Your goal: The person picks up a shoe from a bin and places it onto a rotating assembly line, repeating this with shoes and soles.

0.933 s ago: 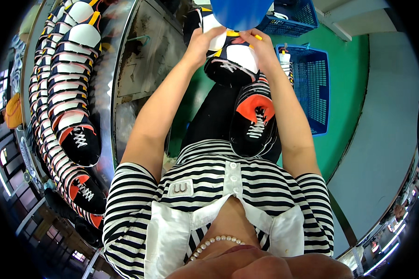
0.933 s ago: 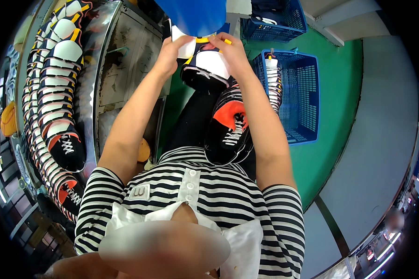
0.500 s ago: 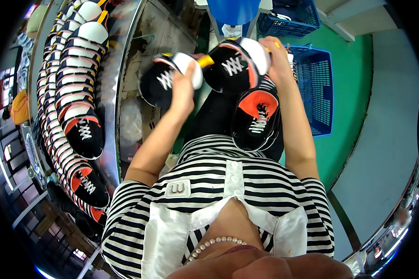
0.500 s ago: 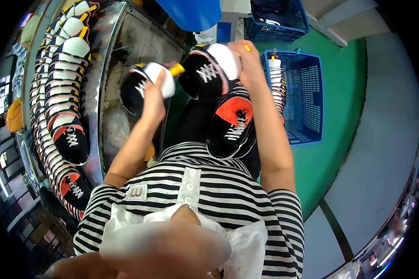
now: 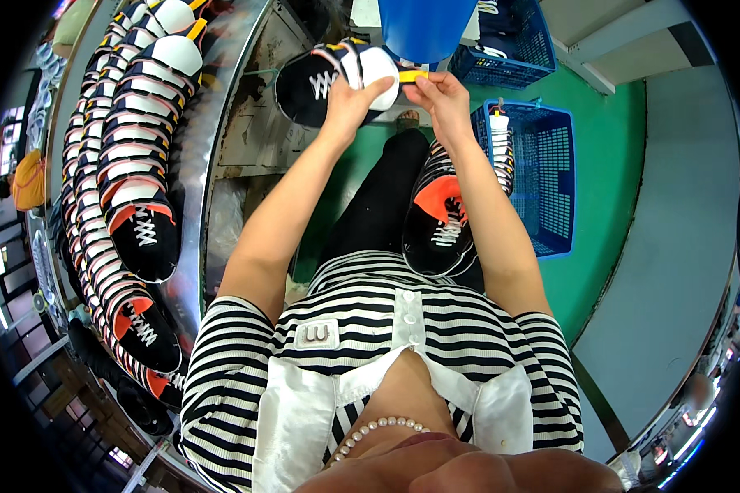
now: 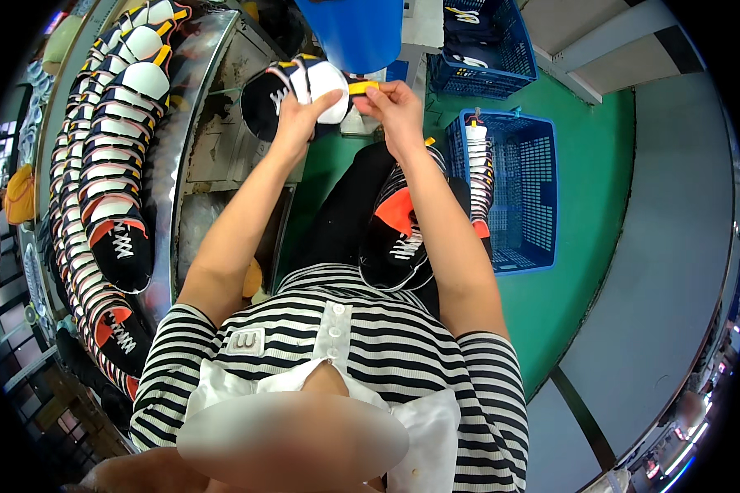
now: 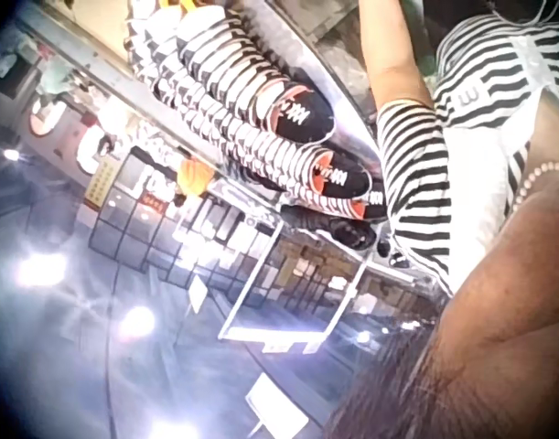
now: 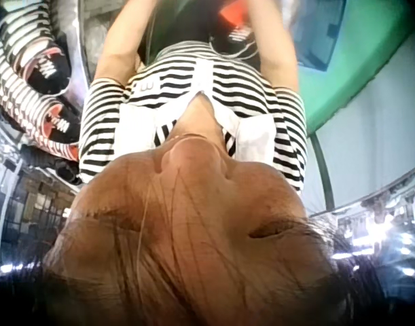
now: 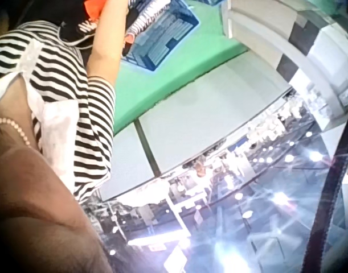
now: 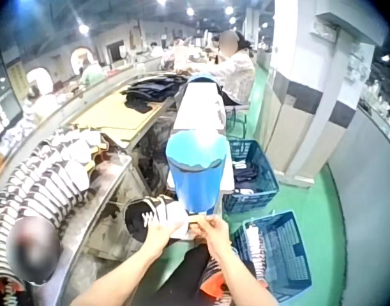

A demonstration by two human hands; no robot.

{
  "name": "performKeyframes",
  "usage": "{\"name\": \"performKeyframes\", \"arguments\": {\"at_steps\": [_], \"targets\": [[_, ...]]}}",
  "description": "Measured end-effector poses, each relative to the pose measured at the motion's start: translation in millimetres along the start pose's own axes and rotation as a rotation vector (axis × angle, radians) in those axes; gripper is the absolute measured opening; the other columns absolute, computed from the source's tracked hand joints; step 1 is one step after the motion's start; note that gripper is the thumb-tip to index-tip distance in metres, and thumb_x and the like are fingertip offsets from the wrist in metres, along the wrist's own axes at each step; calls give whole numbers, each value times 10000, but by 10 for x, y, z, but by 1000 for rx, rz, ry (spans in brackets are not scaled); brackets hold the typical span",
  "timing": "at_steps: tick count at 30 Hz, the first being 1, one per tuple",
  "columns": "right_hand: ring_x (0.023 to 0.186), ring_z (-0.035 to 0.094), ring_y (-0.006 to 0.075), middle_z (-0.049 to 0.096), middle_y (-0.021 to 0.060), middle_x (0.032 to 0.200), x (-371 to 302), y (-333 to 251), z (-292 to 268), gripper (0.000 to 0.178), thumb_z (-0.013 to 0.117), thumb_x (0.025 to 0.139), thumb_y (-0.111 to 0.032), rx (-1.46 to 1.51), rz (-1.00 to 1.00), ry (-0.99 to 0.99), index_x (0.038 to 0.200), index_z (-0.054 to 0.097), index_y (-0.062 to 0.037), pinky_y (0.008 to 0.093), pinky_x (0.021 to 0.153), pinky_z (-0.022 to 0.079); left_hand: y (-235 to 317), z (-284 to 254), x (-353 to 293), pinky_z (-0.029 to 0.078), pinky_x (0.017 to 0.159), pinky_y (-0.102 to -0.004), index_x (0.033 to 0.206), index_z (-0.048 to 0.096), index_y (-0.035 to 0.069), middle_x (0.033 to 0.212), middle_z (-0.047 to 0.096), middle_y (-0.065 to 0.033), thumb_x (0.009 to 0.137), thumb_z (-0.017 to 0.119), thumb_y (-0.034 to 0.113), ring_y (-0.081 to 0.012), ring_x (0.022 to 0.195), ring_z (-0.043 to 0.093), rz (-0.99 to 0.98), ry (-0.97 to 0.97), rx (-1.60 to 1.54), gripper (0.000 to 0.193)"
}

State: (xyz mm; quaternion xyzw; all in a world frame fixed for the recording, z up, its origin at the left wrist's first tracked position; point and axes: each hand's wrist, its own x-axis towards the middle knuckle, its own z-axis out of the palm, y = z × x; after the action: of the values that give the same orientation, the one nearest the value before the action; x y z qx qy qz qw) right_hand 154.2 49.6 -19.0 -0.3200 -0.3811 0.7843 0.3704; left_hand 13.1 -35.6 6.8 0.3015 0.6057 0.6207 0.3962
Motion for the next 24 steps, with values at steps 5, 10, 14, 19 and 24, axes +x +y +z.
{"name": "performKeyframes", "arguments": {"at_steps": [5,10,14,19,24], "targets": [[828,643,190,621,118,916,187,97,-181,46,575,882,-26,304,120,-11,870,538,-1,274,756,554,-42,-11,376,476,711,-265,988,650,-4,918,670,-59,756,697,84,-121,788,617,-66,-142,23,252],[726,613,171,592,87,820,368,70,-334,79,505,917,-75,332,158,-21,910,510,3,269,633,531,-42,128,609,531,749,-361,1055,569,-68,993,643,-142,802,651,87,-233,893,648,-498,-54,-374,308],[702,623,219,608,142,816,161,-282,-426,341,564,895,-315,-624,124,-162,983,543,14,317,648,512,-241,-306,404,522,805,-429,1141,515,-37,1023,633,-156,862,582,133,-298,913,640,-690,60,-712,333],[979,568,362,594,200,1021,-798,78,-1052,600,772,637,-306,-1988,74,-694,1089,563,28,397,873,460,634,-501,-1174,498,872,-433,1201,495,-30,1105,605,-152,834,609,155,-290,962,625,-425,155,-471,427],[898,569,379,555,210,955,-1058,114,-1140,321,640,704,-109,-1940,-140,-498,982,532,10,429,794,467,1509,-666,-2255,461,828,-290,1192,498,8,1035,605,-67,815,649,92,-158,928,588,85,609,-89,415]]}}
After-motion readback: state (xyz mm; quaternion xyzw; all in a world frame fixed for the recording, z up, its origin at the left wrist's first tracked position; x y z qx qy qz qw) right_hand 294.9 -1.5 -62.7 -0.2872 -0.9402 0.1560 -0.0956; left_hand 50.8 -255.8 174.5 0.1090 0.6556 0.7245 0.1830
